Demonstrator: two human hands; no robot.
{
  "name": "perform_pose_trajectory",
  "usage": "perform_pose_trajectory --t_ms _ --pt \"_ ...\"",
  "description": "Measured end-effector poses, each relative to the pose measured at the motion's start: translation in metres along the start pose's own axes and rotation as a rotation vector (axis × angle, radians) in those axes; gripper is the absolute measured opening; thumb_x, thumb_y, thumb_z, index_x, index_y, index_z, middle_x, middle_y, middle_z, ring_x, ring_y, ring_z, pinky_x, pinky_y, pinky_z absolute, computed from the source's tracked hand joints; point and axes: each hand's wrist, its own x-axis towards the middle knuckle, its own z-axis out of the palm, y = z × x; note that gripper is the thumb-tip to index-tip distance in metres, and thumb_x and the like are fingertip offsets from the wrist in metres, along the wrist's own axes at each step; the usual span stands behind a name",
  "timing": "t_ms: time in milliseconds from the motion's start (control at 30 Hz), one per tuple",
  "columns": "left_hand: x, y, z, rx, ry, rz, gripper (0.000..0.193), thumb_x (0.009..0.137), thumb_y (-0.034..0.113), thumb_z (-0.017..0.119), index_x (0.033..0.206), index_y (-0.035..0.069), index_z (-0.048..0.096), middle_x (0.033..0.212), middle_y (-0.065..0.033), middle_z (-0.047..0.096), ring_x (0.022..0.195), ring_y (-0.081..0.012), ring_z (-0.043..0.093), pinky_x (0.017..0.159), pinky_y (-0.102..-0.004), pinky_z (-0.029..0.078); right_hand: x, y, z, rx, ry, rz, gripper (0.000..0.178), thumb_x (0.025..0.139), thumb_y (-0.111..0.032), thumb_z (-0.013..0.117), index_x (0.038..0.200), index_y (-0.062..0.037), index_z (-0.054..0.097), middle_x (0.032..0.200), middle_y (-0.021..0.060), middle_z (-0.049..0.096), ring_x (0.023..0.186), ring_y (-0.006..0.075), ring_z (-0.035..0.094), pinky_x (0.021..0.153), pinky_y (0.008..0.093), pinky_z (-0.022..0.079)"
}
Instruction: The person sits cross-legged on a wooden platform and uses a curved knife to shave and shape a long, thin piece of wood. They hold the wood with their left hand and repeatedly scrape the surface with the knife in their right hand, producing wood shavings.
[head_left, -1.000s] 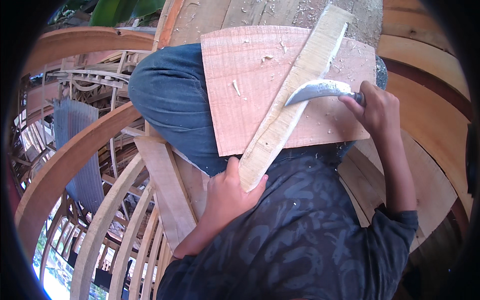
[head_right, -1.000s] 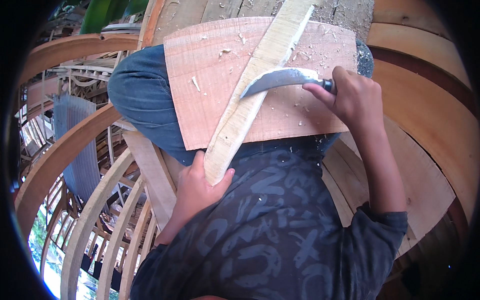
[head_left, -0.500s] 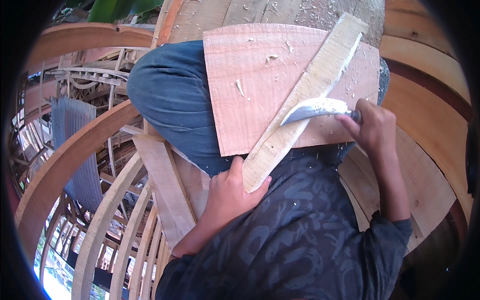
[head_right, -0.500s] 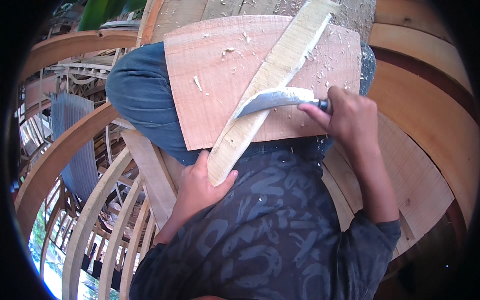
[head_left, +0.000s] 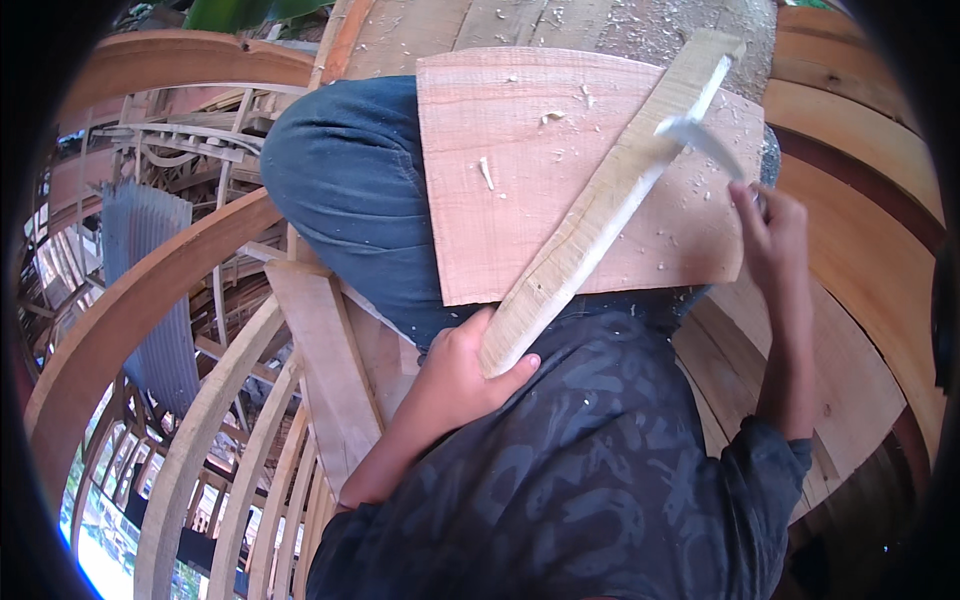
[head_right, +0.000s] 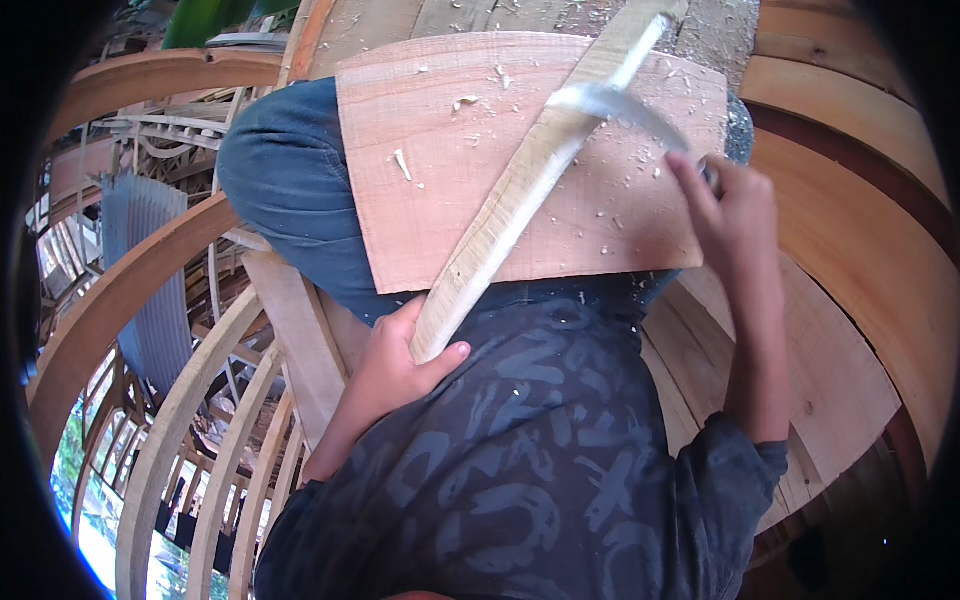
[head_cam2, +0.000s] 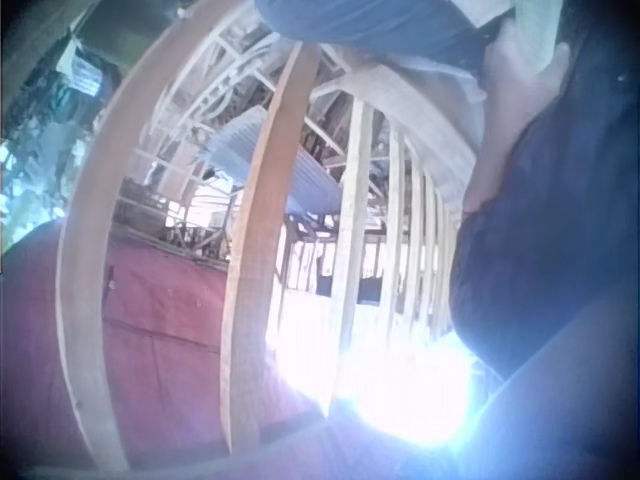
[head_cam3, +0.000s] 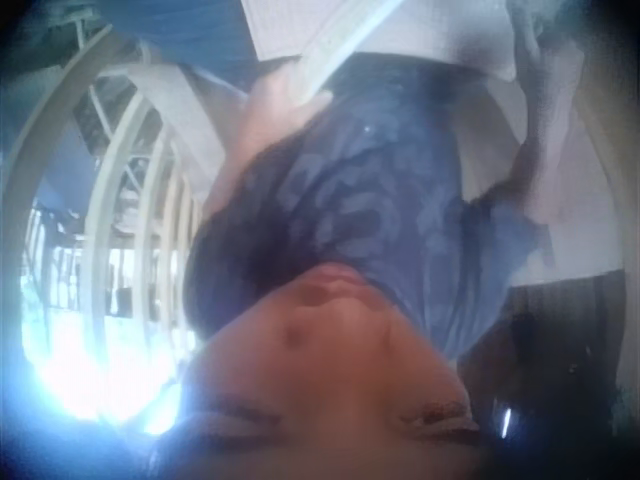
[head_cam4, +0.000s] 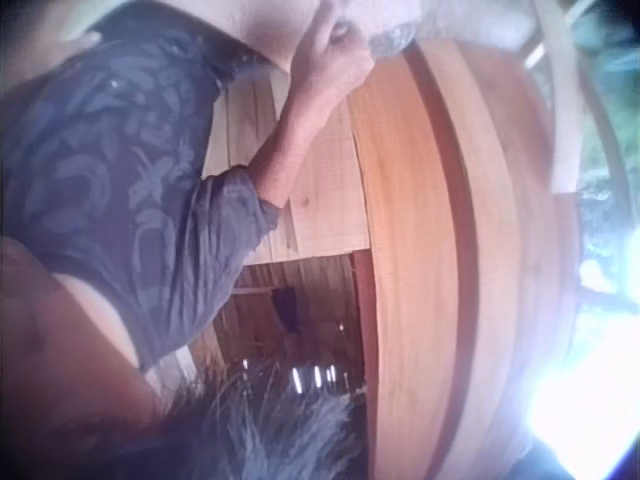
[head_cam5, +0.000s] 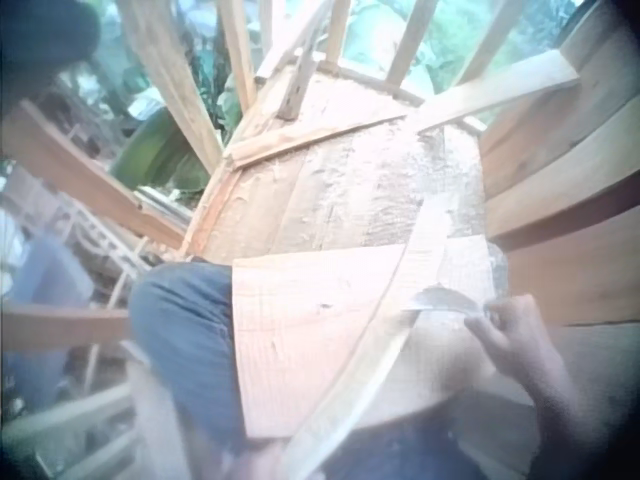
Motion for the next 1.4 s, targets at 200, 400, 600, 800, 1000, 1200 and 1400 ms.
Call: perform_pose_trajectory --t_ms 200,400,600,800,1000,1200,1400 --pt "0.006 -0.009 -0.013 -0.294 -0.228 -0.096 0.050 0.078 0.026 0.068 0.112 -0.008 0.054 0.090 -0.0126 0.063 0.086 -0.0135 0.056 0.079 -0.0285 0.045 -0.033 -0.036 0.023 0.044 -0.031 -0.210 0.053 0.078 -0.050 0.066 0.060 -0.0010 0.054 0.047 0.0147 0.047 0.044 0.0305 0.052 0.045 0.0388 0.040" --pt "0.005 -0.009 -0.010 -0.195 -0.192 -0.072 0.046 0.078 0.024 0.065 0.108 -0.008 0.054 0.083 -0.0113 0.059 0.079 -0.0144 0.054 0.074 -0.0302 0.044 -0.019 -0.030 0.029 -0.158 0.183 -0.414 0.059 0.069 -0.060 0.068 0.055 -0.0083 0.045 0.049 0.0050 0.047 0.045 0.0236 0.053 0.043 0.0343 0.041" --pt "0.000 -0.009 -0.004 -0.215 -0.109 -0.023 0.042 0.079 0.022 0.064 0.107 -0.008 0.054 0.078 -0.0107 0.057 0.075 -0.0138 0.052 0.071 -0.0301 0.044 0.005 -0.018 0.034 -0.216 0.348 -0.504 0.061 0.066 -0.063 0.068 0.055 -0.0100 0.041 0.048 0.0027 0.044 0.042 0.0195 0.050 0.041 0.0315 0.039" --pt "0.002 -0.001 -0.004 -0.168 -0.112 -0.048 0.040 0.080 0.020 0.063 0.108 -0.008 0.054 0.077 -0.0103 0.056 0.073 -0.0134 0.050 0.069 -0.0293 0.044 0.018 -0.006 0.031 -0.243 0.431 -0.443 0.060 0.067 -0.064 0.067 0.055 -0.0109 0.041 0.047 0.0020 0.043 0.041 0.0179 0.047 0.040 0.0313 0.038" --pt "0.002 -0.012 -0.001 -0.266 -0.105 -0.031 0.043 0.079 0.026 0.064 0.105 -0.006 0.054 0.070 0.0008 0.047 0.066 -0.0087 0.042 0.060 -0.0249 0.035 0.040 0.036 0.034 -0.215 0.563 -0.090 0.057 0.082 -0.054 0.062 0.061 -0.0020 0.054 0.050 0.0088 0.048 0.043 0.0204 0.047 0.044 0.0325 0.039" --pt "0.001 -0.007 0.003 -0.279 -0.114 -0.044 0.046 0.077 0.024 0.065 0.110 -0.007 0.053 0.071 -0.0002 0.049 0.069 -0.0089 0.043 0.063 -0.0249 0.037 0.012 0.047 0.004 0.193 0.437 -0.013 0.049 0.082 -0.046 0.065 0.066 -0.0007 0.056 0.051 0.0099 0.050 0.044 0.0170 0.042 0.046 0.0307 0.038" --pt "0.008 -0.001 -0.003 -0.187 -0.187 -0.107 0.048 0.080 0.024 0.065 0.112 -0.009 0.053 0.091 -0.0155 0.063 0.086 -0.0177 0.058 0.079 -0.0311 0.045 -0.013 -0.018 0.042 -0.059 0.279 -0.476 0.056 0.068 -0.059 0.070 0.058 -0.0099 0.045 0.047 0.0035 0.045 0.041 0.0193 0.049 0.041 0.0316 0.040"
